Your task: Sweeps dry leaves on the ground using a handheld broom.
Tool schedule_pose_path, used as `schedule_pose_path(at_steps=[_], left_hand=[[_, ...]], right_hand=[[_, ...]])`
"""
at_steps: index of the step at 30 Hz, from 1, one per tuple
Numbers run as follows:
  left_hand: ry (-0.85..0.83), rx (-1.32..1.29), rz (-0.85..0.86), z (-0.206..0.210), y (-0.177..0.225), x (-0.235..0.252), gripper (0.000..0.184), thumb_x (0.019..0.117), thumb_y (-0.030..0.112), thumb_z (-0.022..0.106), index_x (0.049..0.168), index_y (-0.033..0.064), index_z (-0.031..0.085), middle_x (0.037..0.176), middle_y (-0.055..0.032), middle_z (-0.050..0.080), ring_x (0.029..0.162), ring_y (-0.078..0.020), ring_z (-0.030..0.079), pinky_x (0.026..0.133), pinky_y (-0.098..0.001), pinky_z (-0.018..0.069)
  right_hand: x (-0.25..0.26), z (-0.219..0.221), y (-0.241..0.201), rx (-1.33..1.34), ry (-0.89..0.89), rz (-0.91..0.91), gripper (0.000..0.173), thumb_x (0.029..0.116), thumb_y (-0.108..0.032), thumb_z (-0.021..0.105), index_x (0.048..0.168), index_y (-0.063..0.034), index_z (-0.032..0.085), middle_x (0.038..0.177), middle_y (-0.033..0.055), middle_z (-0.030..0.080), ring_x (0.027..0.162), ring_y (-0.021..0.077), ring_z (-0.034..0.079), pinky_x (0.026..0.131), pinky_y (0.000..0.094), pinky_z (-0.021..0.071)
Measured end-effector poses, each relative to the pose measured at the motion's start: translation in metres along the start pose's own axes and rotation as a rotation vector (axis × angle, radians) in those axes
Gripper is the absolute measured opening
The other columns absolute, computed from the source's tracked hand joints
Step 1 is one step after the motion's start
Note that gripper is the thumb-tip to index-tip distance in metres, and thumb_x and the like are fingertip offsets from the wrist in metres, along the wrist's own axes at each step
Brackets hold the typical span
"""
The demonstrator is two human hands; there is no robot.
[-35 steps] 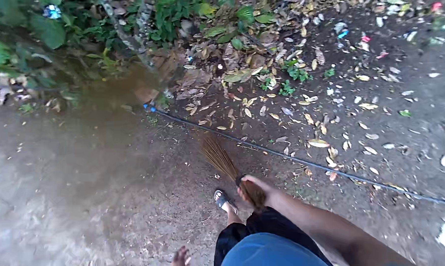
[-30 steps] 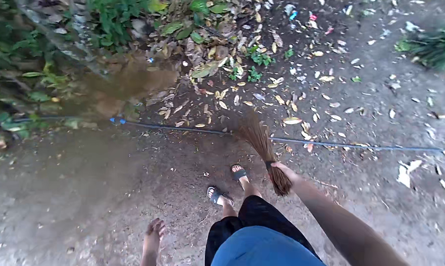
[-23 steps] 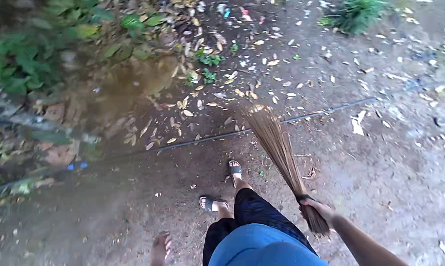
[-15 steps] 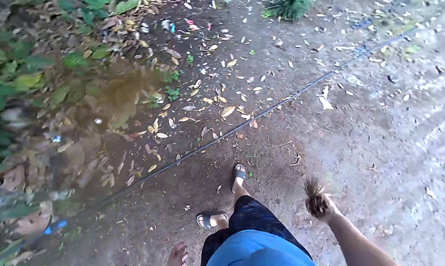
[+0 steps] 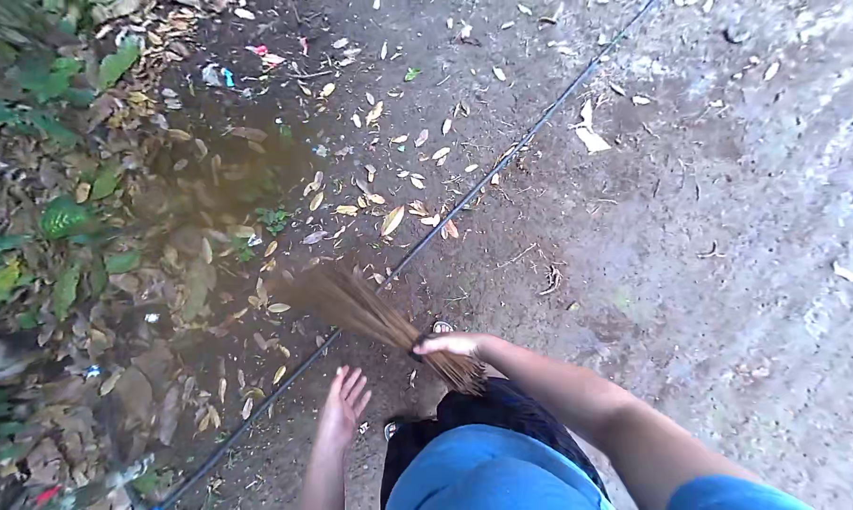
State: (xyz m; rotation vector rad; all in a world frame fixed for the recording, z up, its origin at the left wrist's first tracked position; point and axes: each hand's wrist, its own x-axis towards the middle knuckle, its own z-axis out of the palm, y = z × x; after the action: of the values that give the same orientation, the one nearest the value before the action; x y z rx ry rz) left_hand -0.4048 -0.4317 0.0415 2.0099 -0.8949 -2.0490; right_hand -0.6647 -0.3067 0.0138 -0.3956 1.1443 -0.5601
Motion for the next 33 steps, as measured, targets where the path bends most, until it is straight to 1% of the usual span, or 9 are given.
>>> schedule_pose_path(at_steps=[2,4,8,16,21,24,27,31,33], left_hand=[[-0.014,-0.05,-0.089,0.037,0.029,0.003,0.072,0.1064,0.059,0.037,0.158,0.0093,0.026,0.156,-0.02,0.042,0.133,-0.0365,0.054,0.104,-0.0548,0.0494],[0.037,-0.085,-0.132,0.067,0.042,0.003,0.073,0.1035,0.062,0.041,0.154,0.0089,0.035,0.144,-0.0212,0.053,0.122,-0.0347,0.06,0.098,-0.052,0.0523],[-0.015,-0.136,0.01,0.12,0.035,-0.011,0.05,0.1092,0.039,0.045,0.147,0.0049,0.042,0.13,-0.0182,0.06,0.106,-0.0262,0.065,0.088,-0.0414,0.0563],[-0.376,0.16,0.075,0.239,0.051,-0.037,0.04,0.11,0.02,0.046,0.142,-0.0036,0.044,0.126,-0.0234,0.064,0.107,-0.0307,0.069,0.091,-0.0435,0.0592],[-0.443,0.165,-0.05,0.286,0.092,-0.012,0.044,0.1113,0.028,0.041,0.146,0.0005,0.042,0.135,-0.0217,0.059,0.116,-0.0305,0.064,0.097,-0.0438,0.0549],[-0.468,0.066,-0.165,0.314,0.126,0.024,0.047,0.1116,0.038,0.027,0.142,0.0061,0.043,0.129,-0.0167,0.06,0.111,-0.0274,0.063,0.093,-0.0445,0.053],[-0.522,0.043,-0.223,0.348,0.157,0.044,0.06,0.1084,0.052,0.018,0.139,0.0094,0.047,0.125,-0.0159,0.064,0.109,-0.0287,0.064,0.089,-0.0493,0.0526],[-0.602,0.466,-0.168,0.376,0.181,0.093,0.06,0.1112,0.047,0.015,0.144,0.0063,0.044,0.125,-0.0182,0.064,0.107,-0.0297,0.065,0.088,-0.0475,0.0546],[-0.744,0.994,0.024,0.369,0.197,0.137,0.047,0.1135,0.029,0.03,0.15,0.0023,0.042,0.14,-0.018,0.06,0.125,-0.0289,0.062,0.105,-0.0463,0.0489]], right_hand=[[-0.028,-0.014,-0.004,-0.337,-0.021,-0.082,0.061,0.0979,-0.042,0.066,0.142,-0.0022,0.053,0.131,0.0255,0.061,0.121,0.0371,0.06,0.106,0.0614,0.0436],[-0.049,-0.025,-0.004,-0.567,-0.029,-0.124,0.069,0.0945,-0.045,0.071,0.143,-0.0014,0.05,0.127,0.029,0.062,0.119,0.0428,0.06,0.103,0.0667,0.0427],[-0.066,-0.052,-0.023,-0.752,0.084,0.078,0.088,0.0942,-0.076,0.047,0.139,-0.0006,0.057,0.13,0.0311,0.061,0.126,0.0476,0.057,0.104,0.0722,0.0389],[-0.049,-0.132,-0.013,0.008,0.671,-0.074,0.066,0.101,-0.057,0.054,0.128,0.0028,0.061,0.123,0.0267,0.064,0.116,0.0391,0.062,0.101,0.0614,0.046],[-0.097,-0.16,-0.025,0.147,1.023,-0.157,0.068,0.0975,-0.061,0.057,0.133,-0.0023,0.055,0.119,0.0216,0.066,0.111,0.0342,0.065,0.097,0.0558,0.0506],[-0.13,-0.17,-0.023,0.234,0.799,-0.546,0.05,0.1021,-0.044,0.057,0.134,-0.0056,0.057,0.12,0.0122,0.065,0.104,0.018,0.064,0.091,0.0399,0.054],[-0.144,-0.175,-0.019,0.329,0.436,-0.434,0.074,0.0933,-0.043,0.068,0.154,-0.011,0.04,0.137,0.0132,0.06,0.12,0.0221,0.061,0.102,0.0455,0.0503],[-0.127,-0.173,-0.025,0.658,0.222,-0.22,0.06,0.0912,-0.037,0.069,0.139,-0.0096,0.047,0.097,0.0103,0.071,0.085,0.0227,0.072,0.082,0.0417,0.0615],[-0.126,-0.181,-0.015,0.728,0.374,-0.204,0.059,0.0882,-0.04,0.072,0.134,-0.0099,0.05,0.093,0.0086,0.07,0.08,0.0217,0.071,0.076,0.0397,0.0617]])
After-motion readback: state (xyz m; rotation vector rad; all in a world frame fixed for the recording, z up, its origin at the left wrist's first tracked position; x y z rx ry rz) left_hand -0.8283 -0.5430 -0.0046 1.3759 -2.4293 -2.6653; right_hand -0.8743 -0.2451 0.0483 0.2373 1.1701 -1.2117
